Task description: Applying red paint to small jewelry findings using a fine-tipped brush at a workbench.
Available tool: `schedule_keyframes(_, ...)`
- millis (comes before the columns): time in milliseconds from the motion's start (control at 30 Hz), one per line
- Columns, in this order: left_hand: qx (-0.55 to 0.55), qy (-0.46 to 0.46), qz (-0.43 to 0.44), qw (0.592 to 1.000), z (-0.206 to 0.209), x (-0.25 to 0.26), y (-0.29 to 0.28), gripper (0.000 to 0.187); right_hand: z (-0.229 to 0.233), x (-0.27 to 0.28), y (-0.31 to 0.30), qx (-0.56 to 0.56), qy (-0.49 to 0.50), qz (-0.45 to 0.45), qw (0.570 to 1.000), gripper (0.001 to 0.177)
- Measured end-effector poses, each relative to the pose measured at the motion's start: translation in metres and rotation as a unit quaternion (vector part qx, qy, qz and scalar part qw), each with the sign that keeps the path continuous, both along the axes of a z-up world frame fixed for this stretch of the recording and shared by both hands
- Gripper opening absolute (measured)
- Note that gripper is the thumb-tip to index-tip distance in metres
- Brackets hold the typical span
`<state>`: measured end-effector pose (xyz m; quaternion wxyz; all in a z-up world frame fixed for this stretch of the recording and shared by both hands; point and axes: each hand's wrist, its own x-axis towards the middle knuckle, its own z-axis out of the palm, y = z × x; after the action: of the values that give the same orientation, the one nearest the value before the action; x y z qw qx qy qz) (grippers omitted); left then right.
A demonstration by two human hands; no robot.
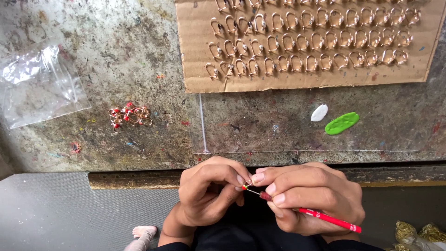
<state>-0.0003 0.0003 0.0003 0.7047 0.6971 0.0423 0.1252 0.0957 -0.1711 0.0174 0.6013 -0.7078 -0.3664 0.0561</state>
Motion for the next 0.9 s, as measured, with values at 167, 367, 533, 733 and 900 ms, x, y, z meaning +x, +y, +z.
schedule_keyframes(167, 0.000, -0.005, 0.001, 1.000, -0.0004, 0.0006, -0.0004, 0.004, -0.0015, 0.0010, -0.0024, -0.001, 0.000, 0.010, 1.000, 0.008)
schedule_keyframes(367, -0.004, -0.002, -0.005, 1.000, -0.0007, 0.0006, 0.0000, 0.003, -0.0004, 0.0029, -0.0035, -0.003, 0.002, 0.020, 1.000, 0.008)
schedule_keyframes(533, 0.004, -0.003, 0.000, 1.000, -0.0007, 0.0015, -0.0003, 0.003, -0.0005, 0.0035, -0.0048, -0.006, 0.003, 0.020, 1.000, 0.007)
schedule_keyframes(733, 0.009, -0.006, 0.000, 1.000, -0.0009, 0.0016, -0.0003, 0.003, 0.0003, 0.0056, -0.0065, -0.011, 0.001, 0.036, 0.999, 0.008)
schedule_keyframes(900, 0.001, -0.002, -0.003, 1.000, 0.0002, 0.0024, -0.0004, 0.003, -0.0016, 0.0040, -0.0050, -0.005, -0.005, 0.023, 1.000, 0.007)
